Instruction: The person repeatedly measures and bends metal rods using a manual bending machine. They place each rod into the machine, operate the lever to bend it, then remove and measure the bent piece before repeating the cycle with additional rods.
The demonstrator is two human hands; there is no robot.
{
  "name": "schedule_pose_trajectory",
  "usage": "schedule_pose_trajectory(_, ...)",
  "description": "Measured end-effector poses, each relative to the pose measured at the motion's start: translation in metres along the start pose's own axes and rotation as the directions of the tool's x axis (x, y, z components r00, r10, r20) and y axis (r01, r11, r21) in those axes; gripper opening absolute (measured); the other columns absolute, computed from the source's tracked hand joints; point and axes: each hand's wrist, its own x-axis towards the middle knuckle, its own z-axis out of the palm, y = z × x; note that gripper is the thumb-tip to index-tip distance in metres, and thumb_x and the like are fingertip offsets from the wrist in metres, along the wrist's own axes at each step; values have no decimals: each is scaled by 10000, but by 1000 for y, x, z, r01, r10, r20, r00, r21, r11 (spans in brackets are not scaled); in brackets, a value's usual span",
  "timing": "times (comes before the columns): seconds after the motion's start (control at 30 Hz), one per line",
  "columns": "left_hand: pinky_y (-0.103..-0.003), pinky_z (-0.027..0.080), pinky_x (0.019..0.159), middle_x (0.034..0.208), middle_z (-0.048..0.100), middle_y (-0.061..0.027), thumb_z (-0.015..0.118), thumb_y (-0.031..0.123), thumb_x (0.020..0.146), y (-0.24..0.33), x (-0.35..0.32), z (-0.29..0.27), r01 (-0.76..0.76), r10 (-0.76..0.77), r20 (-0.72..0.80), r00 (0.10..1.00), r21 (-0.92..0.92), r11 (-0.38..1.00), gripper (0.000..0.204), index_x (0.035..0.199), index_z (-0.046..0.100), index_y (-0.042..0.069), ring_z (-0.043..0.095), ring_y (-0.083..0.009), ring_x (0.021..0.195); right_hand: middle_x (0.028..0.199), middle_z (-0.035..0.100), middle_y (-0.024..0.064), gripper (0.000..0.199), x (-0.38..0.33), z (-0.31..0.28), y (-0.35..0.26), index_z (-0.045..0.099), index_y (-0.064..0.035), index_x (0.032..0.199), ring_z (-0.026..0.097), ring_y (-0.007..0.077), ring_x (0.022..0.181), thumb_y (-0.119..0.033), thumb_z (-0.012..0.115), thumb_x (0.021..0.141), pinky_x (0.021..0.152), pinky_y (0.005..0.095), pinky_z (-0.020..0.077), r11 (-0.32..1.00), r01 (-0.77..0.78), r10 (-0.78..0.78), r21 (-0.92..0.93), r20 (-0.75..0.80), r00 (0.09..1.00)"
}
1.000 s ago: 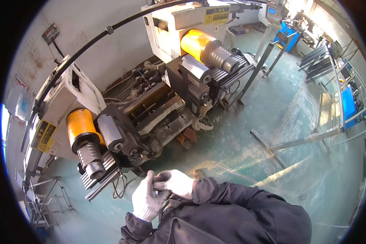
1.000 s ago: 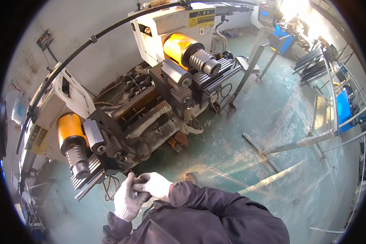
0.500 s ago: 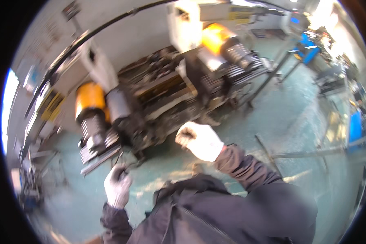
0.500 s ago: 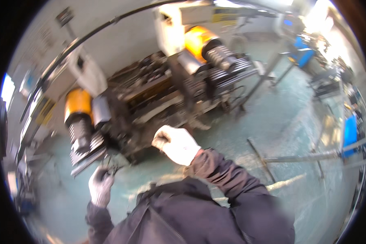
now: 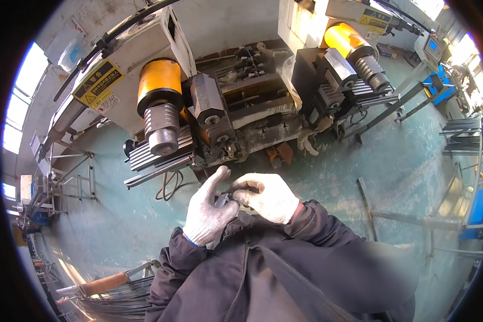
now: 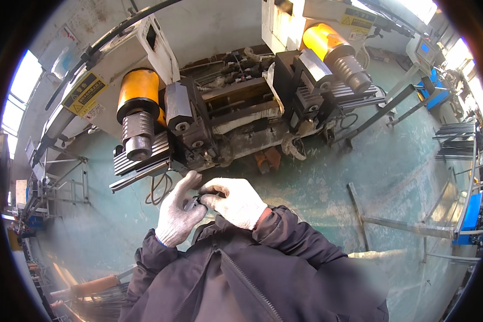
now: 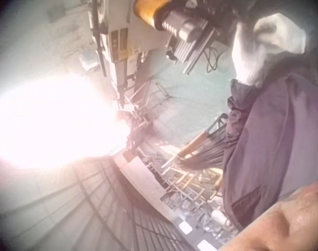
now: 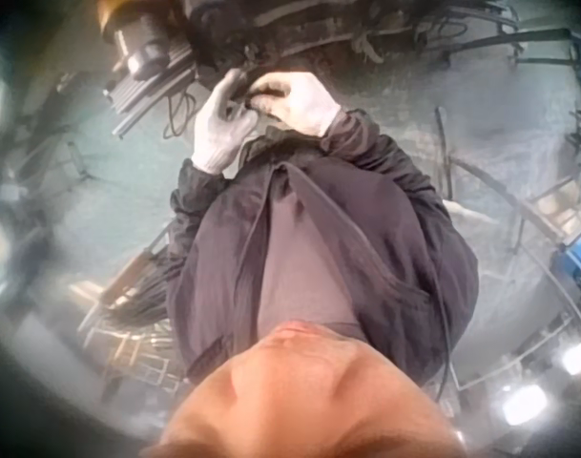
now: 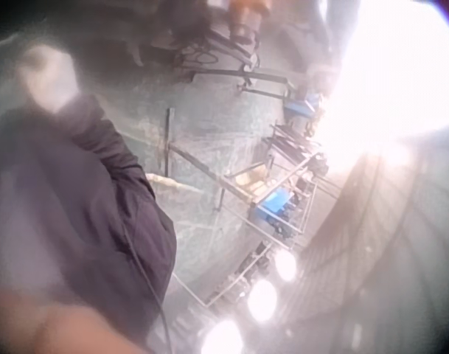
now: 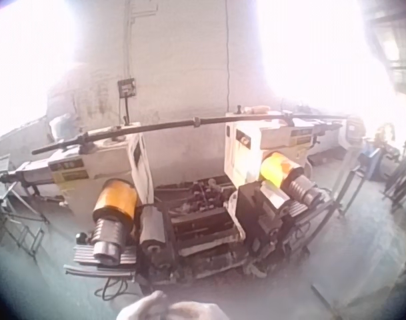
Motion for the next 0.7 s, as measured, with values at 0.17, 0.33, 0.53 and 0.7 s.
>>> schedule_pose_trajectory(0.17,-345,558,1187,1650,723,-137,795,-12,932,-9,1,2,-13,15,59,998,-27,1000,891,1784,533,8,689,-193,1436,1260,871,110,290,-1,-7,-8,813,42,1372,794,163,1158,-93,823,1115,1059,345,635,987,-105,116,-121,87,989)
schedule_pose_trajectory(0.33,-390,536,1274,1584,734,-170,777,-46,922,-13,2,1,-57,55,94,994,12,998,879,1769,548,4,690,-247,1500,1262,872,95,268,-6,3,0,810,41,1370,794,160,1143,-39,785,1116,1052,342,635,994,-62,61,92,20,998)
schedule_pose_trajectory(0.53,-408,524,1289,1640,679,-150,812,-53,923,-15,2,-6,136,-87,172,981,-296,946,922,1793,515,11,633,-256,1541,1223,880,93,247,-5,0,20,828,4,1354,808,166,1093,-23,741,1124,995,355,651,996,-94,93,6,20,995)
schedule_pose_trajectory(0.7,-409,533,1277,1635,676,-141,823,-51,930,-20,1,-10,163,-106,176,979,-349,923,928,1799,505,12,626,-254,1534,1133,882,121,272,-6,-8,24,802,49,1336,827,155,971,-126,817,1127,883,331,676,907,-28,-88,-420,-254,963)
